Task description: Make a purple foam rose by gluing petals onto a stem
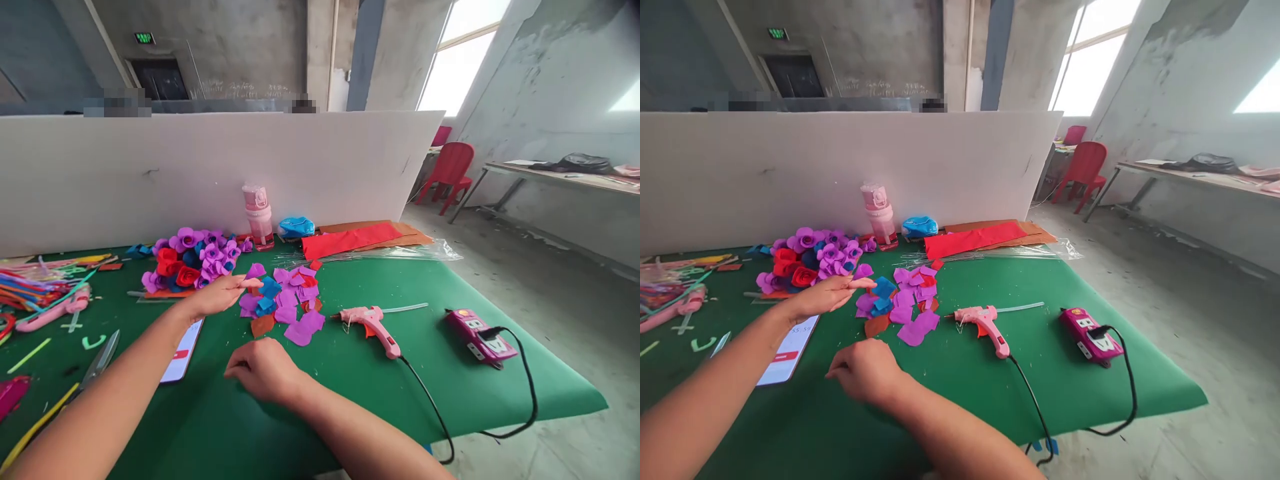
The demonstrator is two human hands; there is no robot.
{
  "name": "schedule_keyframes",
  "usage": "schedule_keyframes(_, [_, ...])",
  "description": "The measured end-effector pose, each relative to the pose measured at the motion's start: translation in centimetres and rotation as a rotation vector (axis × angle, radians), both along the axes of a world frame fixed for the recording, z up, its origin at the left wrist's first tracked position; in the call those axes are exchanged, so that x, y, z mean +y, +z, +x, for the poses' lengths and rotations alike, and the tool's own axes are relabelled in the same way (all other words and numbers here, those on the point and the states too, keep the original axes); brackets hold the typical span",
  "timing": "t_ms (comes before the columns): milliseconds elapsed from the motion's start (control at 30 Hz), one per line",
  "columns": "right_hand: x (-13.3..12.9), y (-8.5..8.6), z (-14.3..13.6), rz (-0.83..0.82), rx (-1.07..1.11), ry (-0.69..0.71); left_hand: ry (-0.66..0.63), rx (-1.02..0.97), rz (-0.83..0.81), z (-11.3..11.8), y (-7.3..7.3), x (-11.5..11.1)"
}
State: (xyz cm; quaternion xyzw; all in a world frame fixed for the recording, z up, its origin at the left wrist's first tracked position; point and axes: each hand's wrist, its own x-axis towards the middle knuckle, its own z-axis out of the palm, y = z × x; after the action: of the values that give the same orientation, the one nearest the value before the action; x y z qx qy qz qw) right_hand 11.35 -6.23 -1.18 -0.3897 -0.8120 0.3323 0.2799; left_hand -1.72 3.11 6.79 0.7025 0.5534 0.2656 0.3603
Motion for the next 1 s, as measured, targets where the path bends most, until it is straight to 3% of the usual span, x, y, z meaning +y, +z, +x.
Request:
schedule_keyframes(67, [-0.7, 0.2, -0.4, 0.057, -0.113, 0.072, -0.165, 0.013, -0.125, 0.0, -0.4, -0.2])
schedule_keyframes(133, [-1.3, 0.3, -0.7, 0.087, -0.165, 0.092, -0.214, 0.013, -0.186, 0.1, -1.3, 0.1])
schedule_keyframes(267, [-2.1, -0.3, -0.7, 0.112, -0.175, -0.032, -0.071, 0.053, -0.077, 0.6, -3.7, 1.1])
schedule_keyframes(333, [-2.4, -0.5, 0.1, 0.125, -0.167, -0.079, -0.067, 0.04, -0.027, 0.7, -4.3, 0.9])
schedule_keyframes(467, [-3.2, -0.3, 3.2, 0.056, -0.083, -0.099, -0.055, -0.029, 0.011, 0.6, -4.7, -0.9])
schedule_keyframes(600, [-3.2, 0.1, 6.9, -0.027, -0.052, -0.151, 0.109, 0.047, 0.125, 0.4, -5.7, -2.1])
schedule_keyframes(700, [-2.2, 0.4, 9.6, -0.069, -0.052, -0.292, 0.166, 0.109, 0.209, 0.2, -6.4, -2.3])
schedule_keyframes(833, [0.1, 2.0, 12.7, 0.045, -0.043, -0.5, 0.149, 0.133, 0.285, -0.2, -6.2, -2.7])
schedule_keyframes(900, [1.5, 3.1, 13.7, 0.114, -0.081, -0.532, 0.14, 0.087, 0.335, -0.2, -5.9, -3.1])
schedule_keyframes(1000, [3.7, 4.3, 14.1, 0.227, -0.277, -0.471, 0.159, -0.003, 0.387, 0.1, -5.3, -3.8])
